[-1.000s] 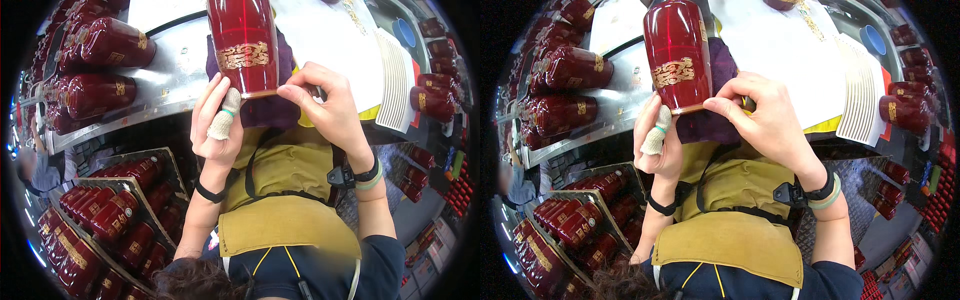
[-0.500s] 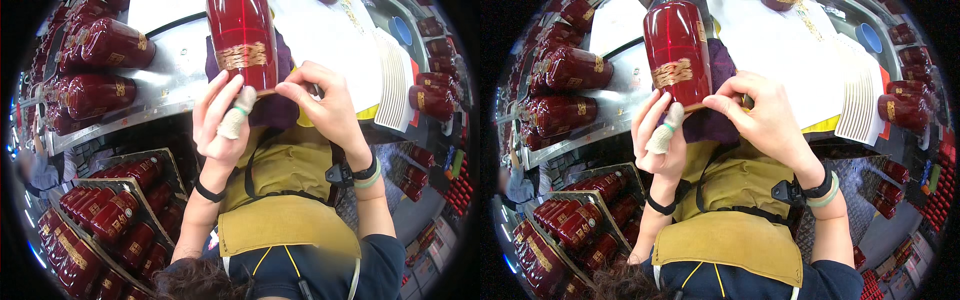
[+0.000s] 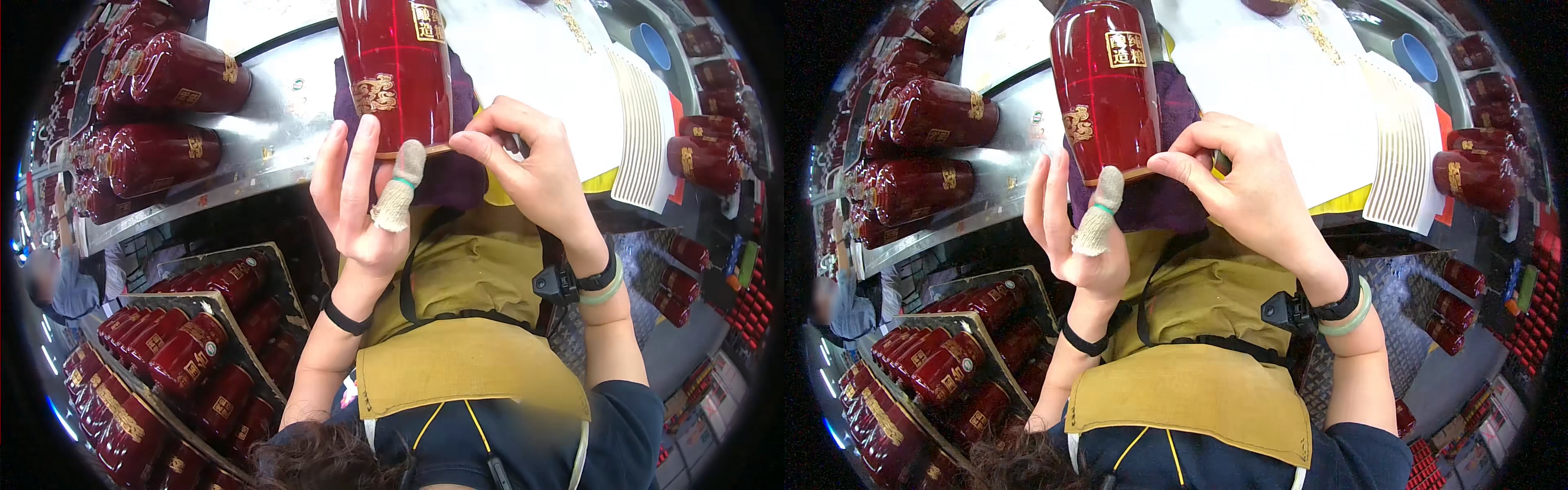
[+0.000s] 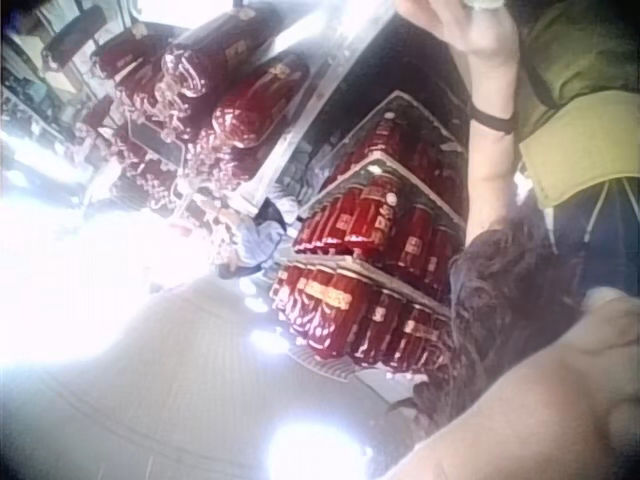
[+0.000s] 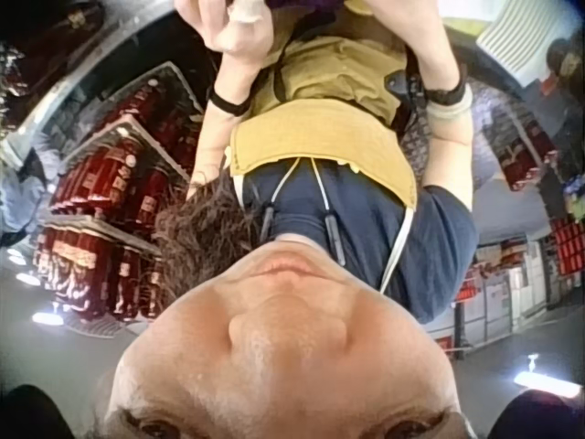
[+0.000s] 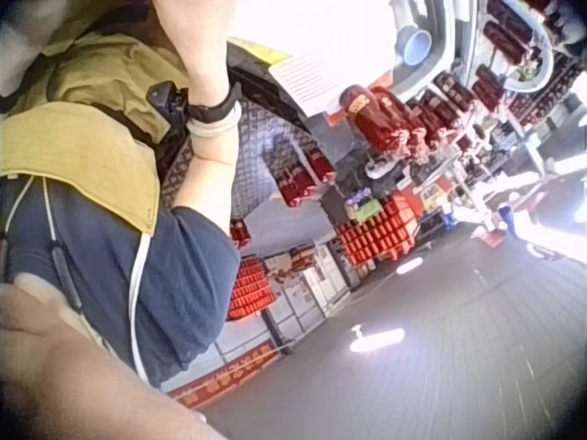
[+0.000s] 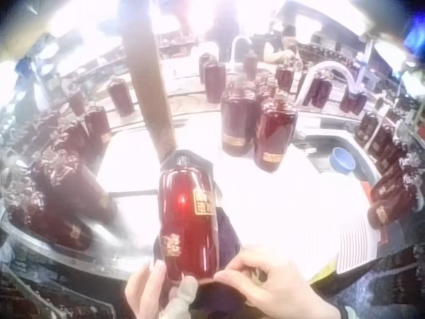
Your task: Apply gold labels to red ceramic liquor bottles at an industrial workstation.
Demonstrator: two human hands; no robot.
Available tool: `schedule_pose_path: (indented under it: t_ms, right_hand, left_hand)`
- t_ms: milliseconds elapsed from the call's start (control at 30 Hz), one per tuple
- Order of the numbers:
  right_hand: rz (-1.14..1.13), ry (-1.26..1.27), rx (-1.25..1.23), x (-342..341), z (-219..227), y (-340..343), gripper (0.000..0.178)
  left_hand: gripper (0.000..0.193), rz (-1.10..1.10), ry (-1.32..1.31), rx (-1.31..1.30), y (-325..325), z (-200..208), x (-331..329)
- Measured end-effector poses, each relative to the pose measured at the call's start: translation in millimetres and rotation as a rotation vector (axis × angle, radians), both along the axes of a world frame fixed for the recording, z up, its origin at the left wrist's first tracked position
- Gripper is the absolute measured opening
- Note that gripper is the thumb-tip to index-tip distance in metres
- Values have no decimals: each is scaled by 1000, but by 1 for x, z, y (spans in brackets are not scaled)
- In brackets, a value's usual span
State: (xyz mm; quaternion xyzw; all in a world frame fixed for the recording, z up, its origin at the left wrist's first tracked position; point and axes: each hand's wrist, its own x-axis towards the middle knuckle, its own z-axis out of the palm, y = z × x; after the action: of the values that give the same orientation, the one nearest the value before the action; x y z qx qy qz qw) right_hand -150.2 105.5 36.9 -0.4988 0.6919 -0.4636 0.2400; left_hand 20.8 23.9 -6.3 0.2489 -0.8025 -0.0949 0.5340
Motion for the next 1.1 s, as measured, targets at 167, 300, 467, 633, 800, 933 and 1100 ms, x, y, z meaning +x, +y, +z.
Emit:
schedule_pose_path:
  t_ms: [167, 300, 467, 633, 800, 933, 1100]
  right_hand:
    - [5, -18, 11, 2, 1, -2, 17]
    - [19, -2, -21, 5, 0, -3, 16]
    - [16, 10, -27, 4, -2, -3, 15]
    - [13, 14, -37, 4, -1, -3, 15]
    - [13, -10, -30, 5, -1, -3, 15]
    - [-5, -7, -29, 6, -1, -4, 15]
    - [-98, -82, 9, 5, -1, -3, 16]
  left_hand:
    - [35, -122, 26, 92, -11, -9, 5]
    - [37, -108, 82, 181, -9, -18, 11]
    - [38, -40, -38, 38, -7, -15, 11]
    - [47, 11, -30, -46, -4, -12, 6]
    - [46, 66, -108, -93, 1, -4, 2]
    - [32, -115, -89, 21, -4, 2, 0]
    - [32, -70, 113, 204, -3, -20, 6]
